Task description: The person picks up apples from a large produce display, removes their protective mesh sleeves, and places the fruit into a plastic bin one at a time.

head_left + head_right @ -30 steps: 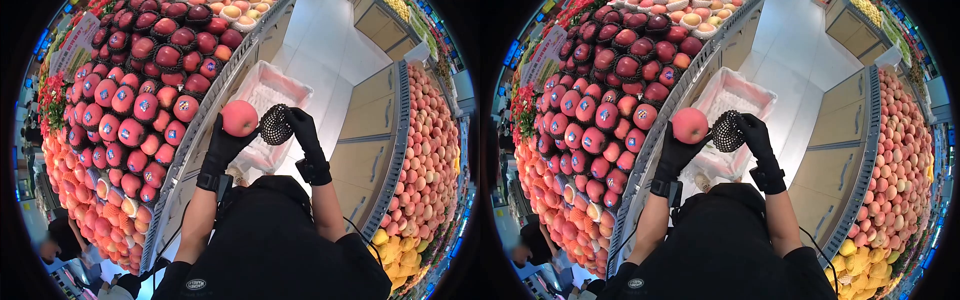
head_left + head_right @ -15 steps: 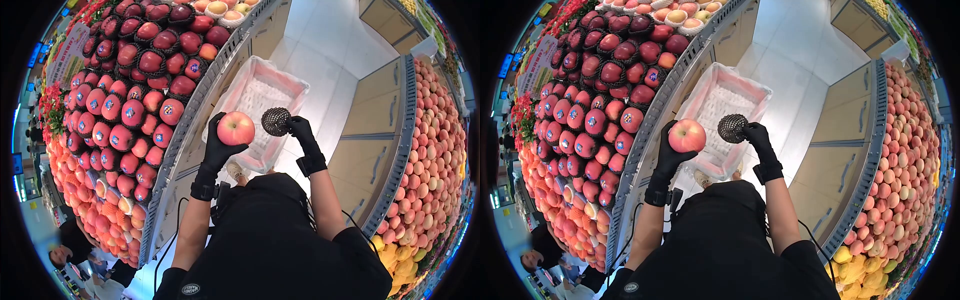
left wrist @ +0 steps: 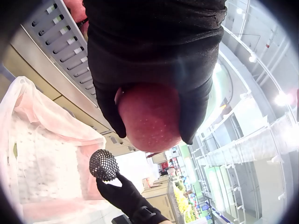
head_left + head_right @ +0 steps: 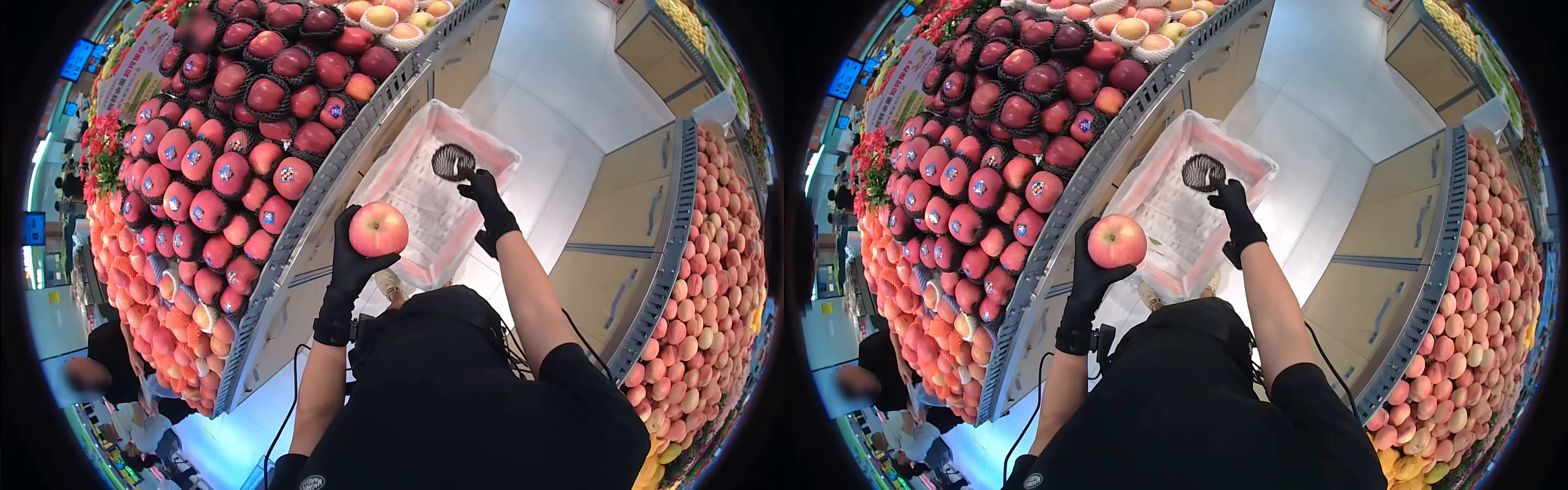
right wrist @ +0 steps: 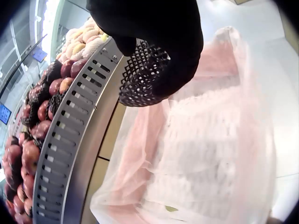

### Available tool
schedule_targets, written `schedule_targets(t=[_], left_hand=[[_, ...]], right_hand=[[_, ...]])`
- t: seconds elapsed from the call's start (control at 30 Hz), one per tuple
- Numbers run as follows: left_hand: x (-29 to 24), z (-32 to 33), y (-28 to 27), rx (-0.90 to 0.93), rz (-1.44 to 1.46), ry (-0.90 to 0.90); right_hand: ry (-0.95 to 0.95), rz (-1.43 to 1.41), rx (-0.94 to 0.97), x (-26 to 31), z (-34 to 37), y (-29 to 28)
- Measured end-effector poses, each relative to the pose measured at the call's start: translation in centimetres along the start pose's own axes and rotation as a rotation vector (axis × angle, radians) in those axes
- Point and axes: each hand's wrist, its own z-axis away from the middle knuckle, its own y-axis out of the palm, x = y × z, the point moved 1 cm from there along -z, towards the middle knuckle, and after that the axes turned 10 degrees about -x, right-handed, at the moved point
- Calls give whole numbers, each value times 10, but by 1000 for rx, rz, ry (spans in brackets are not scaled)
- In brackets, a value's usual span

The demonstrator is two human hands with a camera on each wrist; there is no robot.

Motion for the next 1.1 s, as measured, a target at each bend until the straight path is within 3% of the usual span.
schedule_targets(t=[0.03, 0.13, 0.27, 0.37, 0.6, 0.7, 0.73, 0.8, 0.93, 1.1], left_hand=[[1, 0, 0, -13, 1, 3], [4, 3, 0, -41, 7, 8], [4, 2, 4, -45, 16, 21], [8, 1, 8, -39, 0, 24], [17, -5, 23, -4, 20, 67], [19, -5, 28, 37, 65, 30], [19, -5, 30, 53, 89, 15], [29, -5, 33, 75, 89, 37], [35, -5, 36, 71, 37, 113], [34, 1, 32, 73, -18, 156]], right_hand=[[158, -148, -21, 33, 20, 13], [92, -84, -60, 46, 23, 20], [93, 36, 103, 21, -1, 16], [121, 120, 258, 39, 37, 17], [33, 230, 600, 112, 126, 46], [-109, 267, 755, 125, 159, 61], [-180, 412, 771, 133, 171, 66], [-251, 319, 856, 128, 184, 79], [-458, 663, 713, 114, 201, 91], [-443, 535, 675, 89, 208, 93]])
